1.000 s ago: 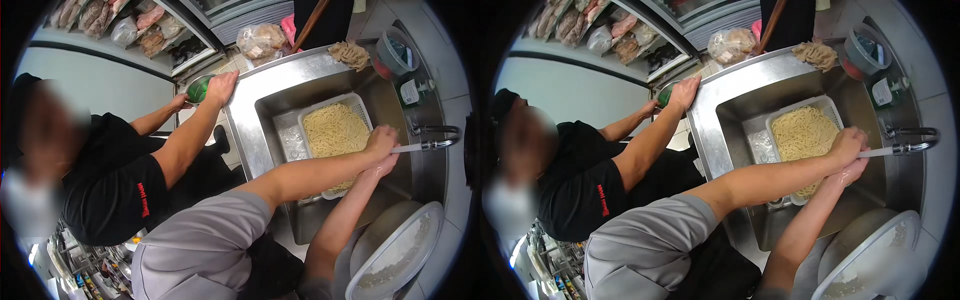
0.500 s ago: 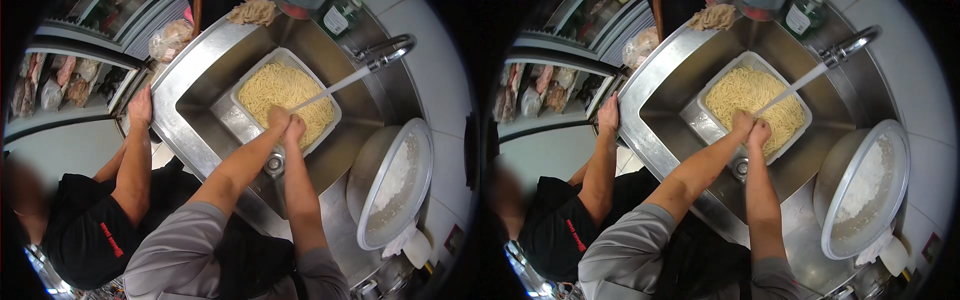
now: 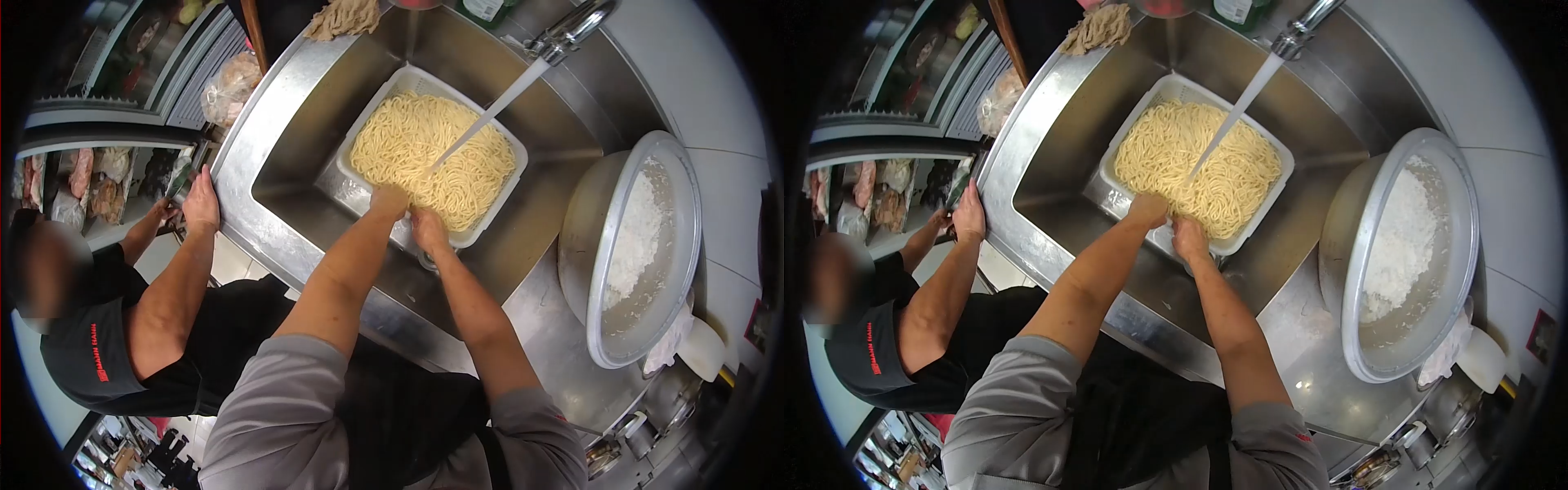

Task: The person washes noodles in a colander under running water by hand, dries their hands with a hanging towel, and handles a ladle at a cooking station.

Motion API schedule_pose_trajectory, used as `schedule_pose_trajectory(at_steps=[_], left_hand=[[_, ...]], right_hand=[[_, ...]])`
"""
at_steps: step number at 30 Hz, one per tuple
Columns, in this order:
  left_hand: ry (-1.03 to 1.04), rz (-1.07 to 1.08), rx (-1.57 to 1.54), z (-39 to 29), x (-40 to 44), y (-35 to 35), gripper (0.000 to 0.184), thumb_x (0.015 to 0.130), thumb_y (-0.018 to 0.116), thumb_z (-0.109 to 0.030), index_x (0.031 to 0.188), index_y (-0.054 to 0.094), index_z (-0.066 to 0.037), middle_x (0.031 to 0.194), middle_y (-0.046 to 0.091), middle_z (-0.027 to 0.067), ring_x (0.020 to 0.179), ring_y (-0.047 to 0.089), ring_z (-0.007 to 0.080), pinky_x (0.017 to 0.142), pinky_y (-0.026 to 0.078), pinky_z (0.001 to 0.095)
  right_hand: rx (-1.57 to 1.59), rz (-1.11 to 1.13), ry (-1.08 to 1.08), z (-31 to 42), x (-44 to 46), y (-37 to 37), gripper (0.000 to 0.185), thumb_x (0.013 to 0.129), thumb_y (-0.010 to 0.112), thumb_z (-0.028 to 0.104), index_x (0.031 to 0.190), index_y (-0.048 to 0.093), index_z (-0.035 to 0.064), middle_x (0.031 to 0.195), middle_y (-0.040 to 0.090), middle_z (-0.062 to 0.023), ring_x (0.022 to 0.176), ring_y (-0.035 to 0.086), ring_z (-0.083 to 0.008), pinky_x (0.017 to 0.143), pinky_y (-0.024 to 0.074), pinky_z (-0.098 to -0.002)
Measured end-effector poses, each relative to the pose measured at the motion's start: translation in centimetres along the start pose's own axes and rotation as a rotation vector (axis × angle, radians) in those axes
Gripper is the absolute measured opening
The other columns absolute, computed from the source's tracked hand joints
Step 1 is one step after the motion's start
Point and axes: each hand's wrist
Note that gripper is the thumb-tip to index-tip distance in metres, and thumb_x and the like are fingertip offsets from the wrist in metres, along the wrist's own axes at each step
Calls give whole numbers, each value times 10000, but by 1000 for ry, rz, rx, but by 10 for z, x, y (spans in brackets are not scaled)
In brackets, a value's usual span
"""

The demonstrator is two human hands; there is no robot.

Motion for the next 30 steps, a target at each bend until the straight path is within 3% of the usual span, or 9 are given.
schedule_pose_trajectory(at_steps=[3,5,7,9,20,23,25,27,30], left_hand=[[-1,6,-153,-4,20,-4,343,915,591,-247,1146,712,-25,1210,688,157,1136,656,311,943,517,449],[138,-52,-266,-13,7,-48,439,949,539,-333,1163,686,21,1165,682,230,1099,668,340,924,524,454],[-105,-197,-1599,-27,38,-48,486,1029,446,-366,958,696,45,889,695,177,794,685,271,753,545,393],[-133,-186,-2138,-57,21,-103,340,1015,462,-277,818,611,-44,741,592,50,644,560,192,613,479,356],[265,-926,-1530,-127,-72,-249,289,992,477,-182,982,685,18,942,696,164,866,652,254,798,508,371],[375,-987,-1571,-119,-62,-245,283,998,495,-188,1018,681,24,962,697,149,857,653,224,797,514,350],[361,-1041,-1638,-104,-21,-212,260,1011,494,-178,1017,672,11,962,691,131,867,658,197,767,534,350],[-74,-916,-1823,-76,61,-143,282,1024,470,-195,957,661,1,937,677,127,878,659,199,729,544,366],[-194,-443,-2261,-56,77,-91,287,986,485,-204,940,652,25,881,675,160,781,659,253,688,535,385]], right_hand=[[152,65,39,-14,17,-10,137,908,618,144,959,701,48,771,677,-158,763,660,-382,747,531,-461],[695,-83,274,-7,46,-43,185,926,617,190,889,696,26,879,706,-174,826,681,-334,749,538,-424],[1338,-216,424,31,63,-85,252,959,604,227,860,690,12,915,710,-141,841,679,-255,737,538,-365],[1762,-320,374,65,82,-117,274,989,587,246,886,684,11,902,696,-91,827,659,-190,727,531,-312],[1681,-624,-8,163,89,-249,282,1003,587,291,1015,684,26,927,673,-51,826,641,-151,745,521,-290],[1334,-731,-153,135,113,-226,244,989,603,261,1012,682,31,920,669,-55,828,640,-156,747,518,-297],[1128,-765,47,135,123,-208,185,958,617,202,977,675,28,907,668,-69,817,639,-160,731,517,-292],[1139,-718,240,83,152,-126,186,950,616,193,935,668,16,875,668,-77,788,638,-166,706,518,-290],[1533,-557,480,31,143,-77,241,965,586,232,911,667,10,868,670,-84,792,640,-190,692,525,-311]])
Point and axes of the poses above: each hand's wrist, its own x-axis towards the middle knuckle, its own y-axis out of the palm, z = x × y
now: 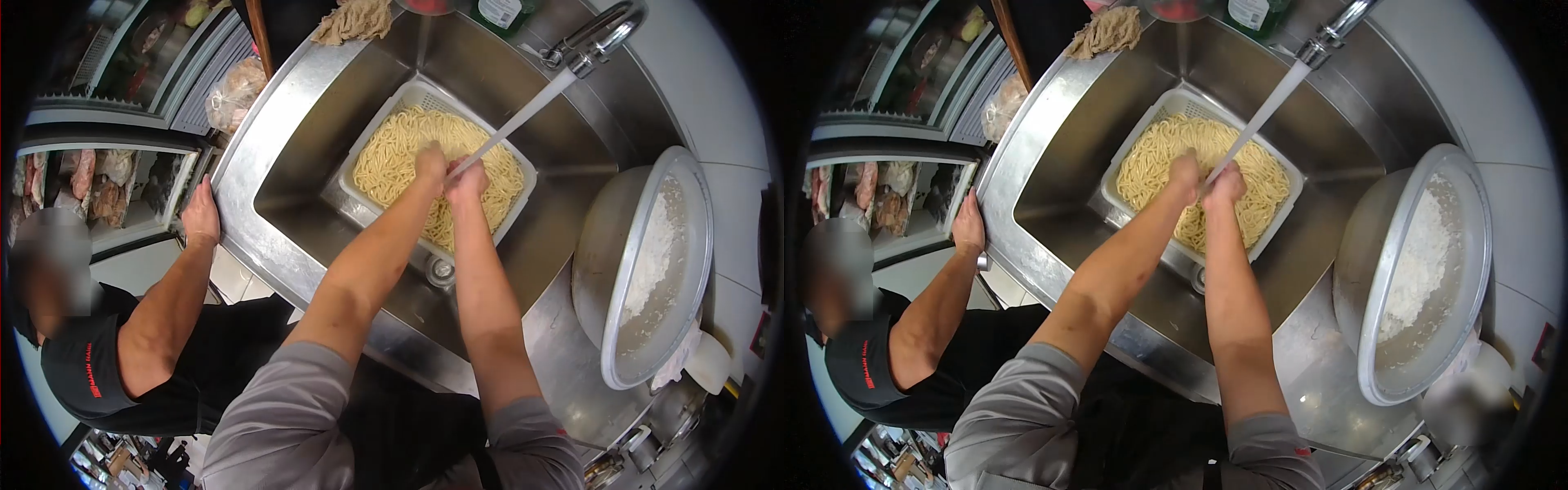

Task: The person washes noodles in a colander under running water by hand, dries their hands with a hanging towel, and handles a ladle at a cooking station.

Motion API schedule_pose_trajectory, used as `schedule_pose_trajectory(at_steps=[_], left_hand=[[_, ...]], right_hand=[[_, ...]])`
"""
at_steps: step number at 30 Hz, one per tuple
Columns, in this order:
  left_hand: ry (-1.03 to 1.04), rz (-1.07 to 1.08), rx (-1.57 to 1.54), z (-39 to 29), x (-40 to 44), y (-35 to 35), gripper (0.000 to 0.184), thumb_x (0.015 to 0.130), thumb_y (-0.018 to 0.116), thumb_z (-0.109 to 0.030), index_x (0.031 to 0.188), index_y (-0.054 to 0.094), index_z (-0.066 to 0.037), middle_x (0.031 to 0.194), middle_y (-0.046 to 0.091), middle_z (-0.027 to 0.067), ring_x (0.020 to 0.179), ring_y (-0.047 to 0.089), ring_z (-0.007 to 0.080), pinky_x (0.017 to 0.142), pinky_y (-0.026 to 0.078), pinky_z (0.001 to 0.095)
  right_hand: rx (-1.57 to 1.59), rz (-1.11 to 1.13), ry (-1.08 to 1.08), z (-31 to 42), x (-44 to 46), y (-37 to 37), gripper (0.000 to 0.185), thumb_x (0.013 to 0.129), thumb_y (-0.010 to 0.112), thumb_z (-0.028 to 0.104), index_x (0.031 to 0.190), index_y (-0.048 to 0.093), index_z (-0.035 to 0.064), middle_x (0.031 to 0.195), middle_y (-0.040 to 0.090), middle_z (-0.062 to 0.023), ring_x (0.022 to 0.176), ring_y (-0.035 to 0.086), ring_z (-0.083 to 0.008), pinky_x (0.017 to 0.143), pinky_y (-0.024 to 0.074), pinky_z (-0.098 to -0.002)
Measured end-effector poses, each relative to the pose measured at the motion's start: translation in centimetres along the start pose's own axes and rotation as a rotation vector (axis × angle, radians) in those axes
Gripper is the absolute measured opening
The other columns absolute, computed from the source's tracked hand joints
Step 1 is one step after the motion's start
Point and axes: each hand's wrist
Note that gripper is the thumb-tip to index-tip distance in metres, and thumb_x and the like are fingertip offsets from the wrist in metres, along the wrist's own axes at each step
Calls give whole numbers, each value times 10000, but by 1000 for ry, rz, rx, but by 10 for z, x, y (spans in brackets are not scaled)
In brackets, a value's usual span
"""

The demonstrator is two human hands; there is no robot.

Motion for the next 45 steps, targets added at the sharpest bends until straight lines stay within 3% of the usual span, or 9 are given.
schedule_pose_trajectory(at_steps=[2,13,25,27,29,30,33,36,45], left_hand=[[-156,120,54,14,-2,-8,345,1021,469,-261,873,646,-4,817,653,125,728,642,235,640,527,372],[308,272,158,-83,-130,98,362,1015,489,-242,894,698,28,789,686,88,680,620,164,660,507,319],[527,454,277,-99,-157,122,289,997,511,-205,964,649,48,845,685,106,716,637,180,690,524,323],[530,366,395,-66,-138,106,282,984,521,-200,964,647,51,851,686,117,705,639,198,685,523,334],[560,-78,631,16,-66,68,252,969,525,-179,1010,638,42,874,687,134,688,648,221,642,519,361],[373,-39,702,33,-50,40,234,969,515,-173,1013,624,29,861,677,130,676,647,231,617,512,369],[14,49,431,36,-36,12,186,972,492,-157,962,602,-6,808,646,106,637,631,243,565,491,391],[-40,153,113,13,-53,23,238,978,499,-186,813,591,-42,755,606,80,630,600,236,574,482,384],[330,270,145,-79,-112,99,300,1003,458,-175,968,670,34,866,686,112,741,641,187,704,527,328]], right_hand=[[185,14,107,-3,-13,-11,253,970,577,228,889,667,6,836,664,-81,759,634,-193,668,521,-310],[243,96,-383,141,-93,65,259,1002,597,256,888,646,29,851,677,-53,747,624,-127,669,494,-256],[364,143,-406,180,-111,67,292,980,623,291,885,674,20,825,666,-44,770,616,-127,679,478,-266],[142,58,-427,141,-77,36,298,982,617,287,870,675,17,818,677,-55,758,622,-135,668,475,-275],[-355,-102,-462,69,-32,-19,303,990,606,274,836,663,20,798,679,-61,730,621,-139,651,470,-287],[-742,-219,-481,37,-14,-45,308,996,598,264,810,651,24,781,676,-60,709,617,-140,639,467,-294],[-742,-266,-308,12,-13,-65,307,1005,587,251,805,642,25,762,655,-52,677,602,-142,628,473,-296],[43,-16,-126,48,-45,-11,304,1008,587,261,841,658,17,753,639,-46,674,594,-142,630,481,-282],[155,136,-360,148,-93,72,338,1033,525,255,863,664,-1,766,654,-33,677,582,-100,638,465,-241]])
Point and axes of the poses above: each hand's wrist, its own x-axis towards the middle knuckle, its own y-axis out of the palm, z = x × y
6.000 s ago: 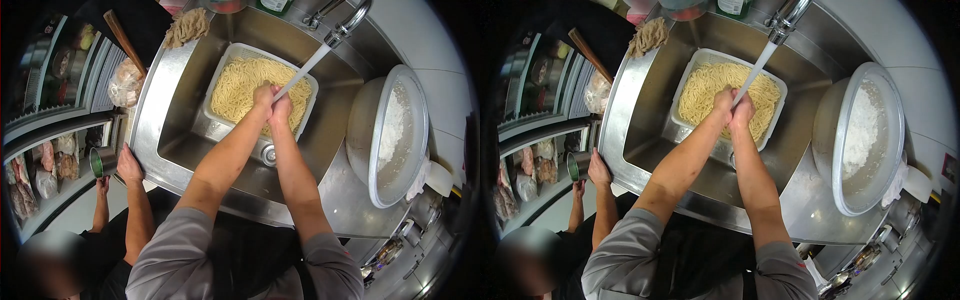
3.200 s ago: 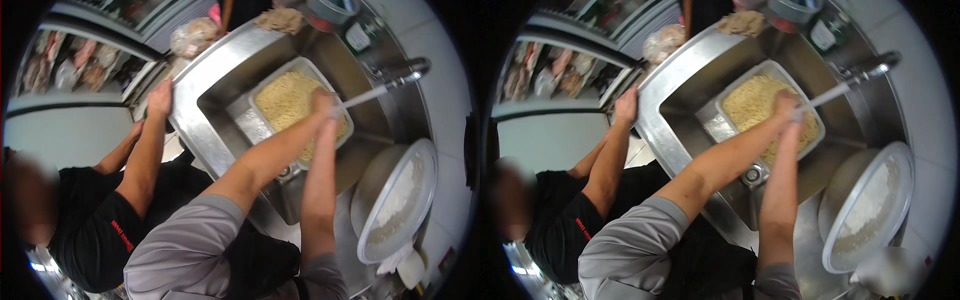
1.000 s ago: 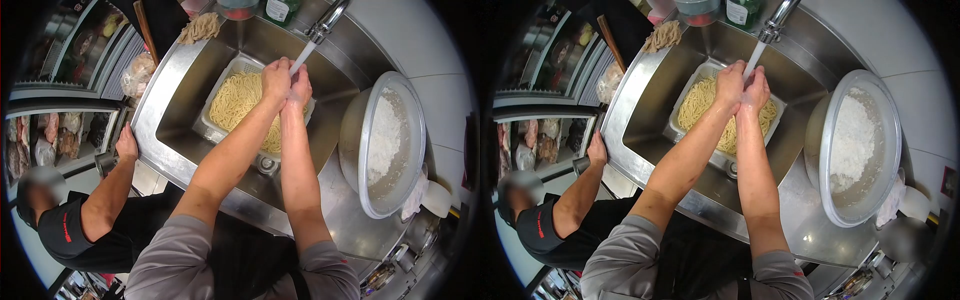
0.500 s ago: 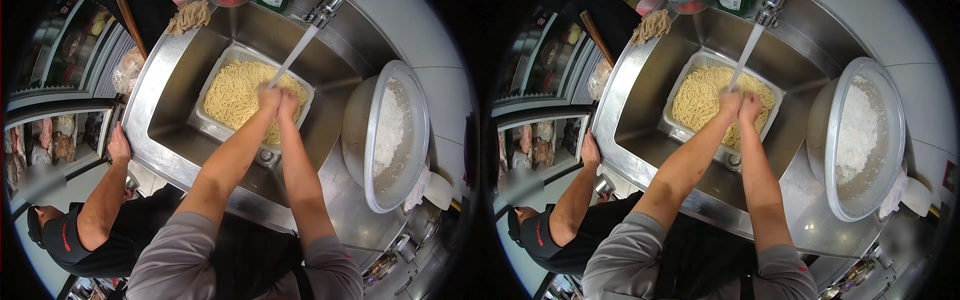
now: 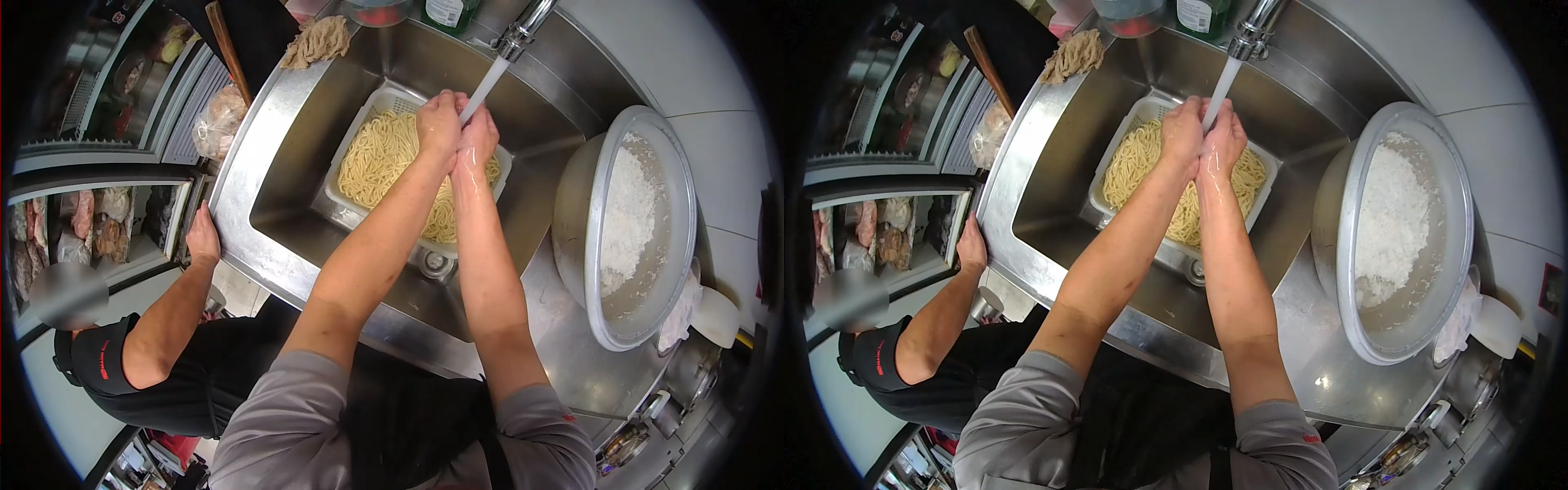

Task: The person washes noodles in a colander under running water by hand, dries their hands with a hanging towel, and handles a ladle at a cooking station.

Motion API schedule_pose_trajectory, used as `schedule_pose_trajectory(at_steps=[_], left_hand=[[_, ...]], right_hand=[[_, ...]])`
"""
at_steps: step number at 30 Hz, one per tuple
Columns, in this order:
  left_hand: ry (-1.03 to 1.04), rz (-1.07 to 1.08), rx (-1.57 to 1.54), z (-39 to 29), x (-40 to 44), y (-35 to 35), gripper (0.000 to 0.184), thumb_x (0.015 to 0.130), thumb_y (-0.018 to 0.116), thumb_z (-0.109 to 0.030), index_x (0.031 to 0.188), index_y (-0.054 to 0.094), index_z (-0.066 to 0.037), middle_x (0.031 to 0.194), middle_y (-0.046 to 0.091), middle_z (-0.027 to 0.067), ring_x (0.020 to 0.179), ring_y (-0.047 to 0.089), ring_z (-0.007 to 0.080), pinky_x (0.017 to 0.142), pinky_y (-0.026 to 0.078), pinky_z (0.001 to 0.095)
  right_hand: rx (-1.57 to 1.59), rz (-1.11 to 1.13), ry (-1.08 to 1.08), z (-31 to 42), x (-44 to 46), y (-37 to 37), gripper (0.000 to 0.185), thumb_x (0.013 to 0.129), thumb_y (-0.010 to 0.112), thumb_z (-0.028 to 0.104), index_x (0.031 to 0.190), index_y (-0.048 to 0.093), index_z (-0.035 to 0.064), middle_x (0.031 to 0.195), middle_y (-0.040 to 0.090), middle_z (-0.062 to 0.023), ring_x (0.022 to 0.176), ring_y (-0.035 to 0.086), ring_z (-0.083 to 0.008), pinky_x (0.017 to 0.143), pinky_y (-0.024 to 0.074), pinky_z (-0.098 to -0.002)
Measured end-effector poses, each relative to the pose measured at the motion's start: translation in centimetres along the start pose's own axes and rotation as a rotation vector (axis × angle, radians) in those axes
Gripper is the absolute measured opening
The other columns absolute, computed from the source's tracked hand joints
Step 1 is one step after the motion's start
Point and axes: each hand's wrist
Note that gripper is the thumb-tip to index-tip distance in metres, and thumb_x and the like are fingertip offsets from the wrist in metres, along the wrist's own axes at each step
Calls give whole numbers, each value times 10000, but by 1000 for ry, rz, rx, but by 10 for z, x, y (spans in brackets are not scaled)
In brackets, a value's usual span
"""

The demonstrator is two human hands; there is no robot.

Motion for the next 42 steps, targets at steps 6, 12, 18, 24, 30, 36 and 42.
schedule_pose_trajectory(at_steps=[6,12,18,24,30,36,42], left_hand=[[131,86,1,-45,-17,28,304,1012,439,-168,991,660,39,891,693,110,770,642,170,727,530,319],[166,108,58,-73,-16,33,241,981,496,-139,1008,659,36,951,686,112,802,626,155,730,518,291],[40,-214,168,12,40,-61,265,946,531,-118,1142,632,28,982,669,137,814,635,192,710,534,343],[-332,-240,110,105,44,-125,299,1004,487,-245,1032,629,16,924,653,142,729,627,247,636,525,415],[-139,-82,-3,39,8,-33,341,1022,467,-249,928,667,10,813,664,91,694,621,196,611,511,345],[123,36,173,-47,-36,23,346,1017,480,-247,973,680,31,835,691,87,722,642,171,686,521,309],[317,105,475,22,-52,7,330,990,486,-218,1007,669,55,870,683,150,798,652,228,737,515,369]], right_hand=[[45,110,-90,45,-8,24,265,997,569,235,902,673,10,814,653,-40,708,594,-115,654,478,-252],[-38,12,-53,56,-10,47,258,982,551,212,879,670,7,812,647,-36,725,592,-119,675,487,-278],[-539,67,6,-66,10,-7,233,938,593,178,829,677,-9,795,671,-84,756,626,-153,675,494,-303],[-245,-134,397,-119,9,-98,225,974,571,185,884,684,13,782,662,-99,742,638,-203,667,514,-316],[113,-68,270,-42,-1,-31,271,1008,559,224,946,687,-6,828,677,-78,740,636,-169,678,518,-285],[55,64,64,43,-10,10,304,1021,565,278,980,686,2,881,683,-56,790,623,-127,721,504,-268],[40,51,24,19,-25,-54,228,995,607,244,900,652,41,878,651,-34,828,588,-120,745,484,-274]])
Point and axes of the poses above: each hand's wrist, its own x-axis towards the middle knuckle, its own y-axis out of the palm, z = x × y
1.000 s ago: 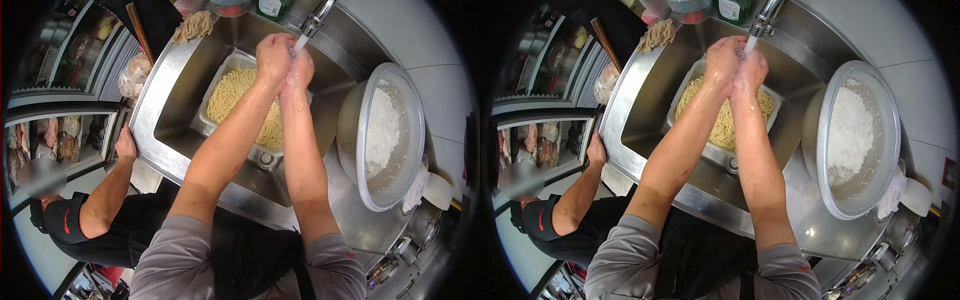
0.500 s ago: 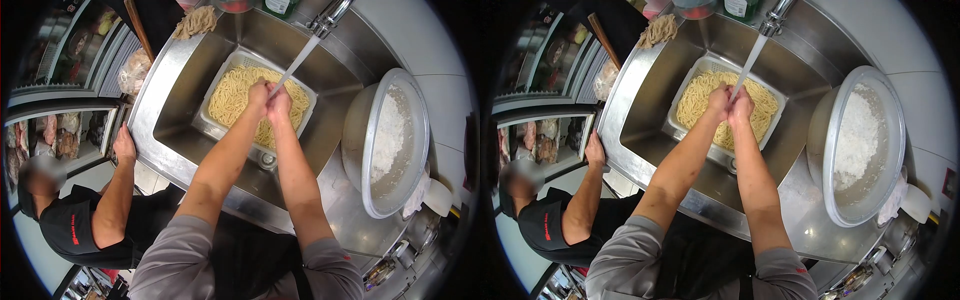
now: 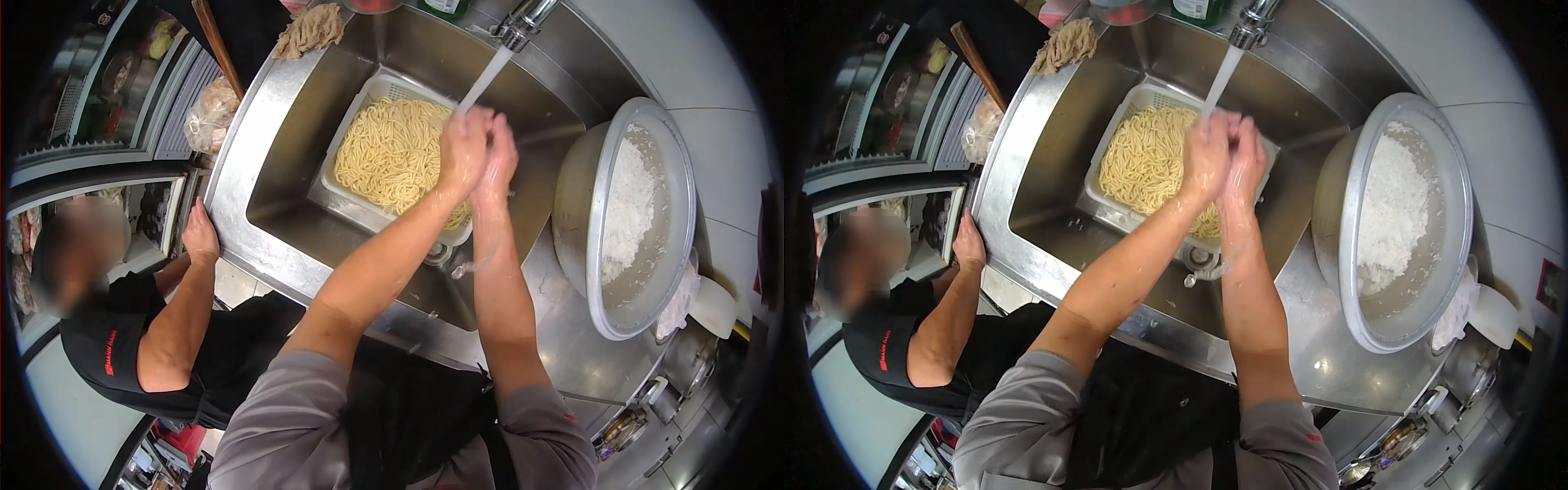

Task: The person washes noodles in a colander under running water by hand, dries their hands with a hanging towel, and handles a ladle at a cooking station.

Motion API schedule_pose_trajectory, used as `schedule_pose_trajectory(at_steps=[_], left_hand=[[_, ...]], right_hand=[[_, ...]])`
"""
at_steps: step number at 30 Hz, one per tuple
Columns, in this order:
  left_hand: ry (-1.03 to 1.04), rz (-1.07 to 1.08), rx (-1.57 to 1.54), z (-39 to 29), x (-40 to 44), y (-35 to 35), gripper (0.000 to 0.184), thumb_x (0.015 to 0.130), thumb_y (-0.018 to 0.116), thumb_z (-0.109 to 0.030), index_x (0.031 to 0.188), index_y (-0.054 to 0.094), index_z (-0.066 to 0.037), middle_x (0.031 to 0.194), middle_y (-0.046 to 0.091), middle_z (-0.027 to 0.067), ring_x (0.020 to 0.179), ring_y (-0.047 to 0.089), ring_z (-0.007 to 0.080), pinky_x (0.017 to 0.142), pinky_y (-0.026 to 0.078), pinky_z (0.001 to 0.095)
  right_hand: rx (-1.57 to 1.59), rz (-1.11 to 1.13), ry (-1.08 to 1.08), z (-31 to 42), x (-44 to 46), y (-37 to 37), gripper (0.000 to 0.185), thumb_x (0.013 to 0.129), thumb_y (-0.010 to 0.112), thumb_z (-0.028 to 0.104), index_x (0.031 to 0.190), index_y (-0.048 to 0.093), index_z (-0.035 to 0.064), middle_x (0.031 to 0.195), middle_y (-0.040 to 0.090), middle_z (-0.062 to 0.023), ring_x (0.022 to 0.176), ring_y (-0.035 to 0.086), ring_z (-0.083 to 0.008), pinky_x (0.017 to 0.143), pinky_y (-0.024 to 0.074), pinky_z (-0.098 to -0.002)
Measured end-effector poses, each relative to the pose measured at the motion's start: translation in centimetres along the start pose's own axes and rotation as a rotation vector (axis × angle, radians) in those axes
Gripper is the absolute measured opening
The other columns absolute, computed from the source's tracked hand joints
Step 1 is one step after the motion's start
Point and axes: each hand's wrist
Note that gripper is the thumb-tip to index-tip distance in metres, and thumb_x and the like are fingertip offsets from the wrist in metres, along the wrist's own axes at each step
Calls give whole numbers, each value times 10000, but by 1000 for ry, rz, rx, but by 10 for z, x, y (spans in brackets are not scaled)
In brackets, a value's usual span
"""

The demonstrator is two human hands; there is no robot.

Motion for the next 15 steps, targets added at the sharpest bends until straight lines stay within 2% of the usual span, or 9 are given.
schedule_pose_trajectory(at_steps=[1,2,3,4,5,7,8,11,15], left_hand=[[65,29,248,49,-9,-1,331,983,488,-212,1024,661,67,877,677,174,806,653,251,741,512,386],[-154,8,233,92,-21,-6,332,979,486,-210,1021,656,72,879,670,193,813,649,270,746,511,396],[-369,-14,213,130,-31,-10,333,975,484,-208,1017,651,77,881,662,213,819,644,289,751,509,407],[-491,-115,226,169,-35,-16,325,981,478,-212,984,653,62,878,663,195,805,637,278,737,508,398],[-613,-217,235,192,-34,-21,323,986,471,-217,951,655,47,875,664,177,790,630,266,724,508,390],[-703,-185,-155,196,-19,-33,317,997,463,-222,916,648,23,867,661,149,765,619,239,694,507,370],[-747,-166,-345,194,-19,-37,318,1003,459,-224,898,645,11,864,660,135,752,614,226,679,506,361],[-635,-162,-514,98,6,-26,328,1017,449,-241,872,639,-16,845,652,89,725,606,189,652,500,335],[-437,-127,-564,21,34,-27,339,1018,455,-255,923,659,-1,871,666,86,746,616,173,689,507,316]], right_hand=[[-159,-91,87,-28,4,-30,240,986,606,243,880,653,32,867,653,-43,836,594,-128,748,485,-278],[-318,-185,176,-68,7,-75,252,978,605,241,861,654,23,855,655,-51,843,600,-136,751,486,-281],[-774,-159,50,-115,16,-131,271,966,593,242,839,656,11,833,666,-78,820,628,-159,715,498,-299],[-1188,-162,-5,-140,18,-167,272,968,588,255,855,654,17,824,666,-91,789,642,-160,691,508,-301],[-993,-184,94,-134,18,-158,271,971,587,255,861,655,17,821,664,-91,774,637,-156,680,508,-300],[-602,-230,307,-113,1,-118,271,975,583,257,872,657,17,816,660,-90,742,627,-147,657,507,-297],[-314,-195,328,-109,1,-98,282,997,571,262,872,649,21,777,636,-62,688,587,-132,620,490,-283],[-12,-196,320,-94,12,-39,301,1019,556,269,876,649,22,763,627,-45,659,571,-128,601,477,-270],[-44,-70,138,-39,18,26,320,1031,546,281,892,657,15,802,651,-40,686,593,-118,633,484,-257]])
Point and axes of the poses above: each hand's wrist, its own x-axis towards the middle knuckle, its own y-axis out of the palm, z = x × y
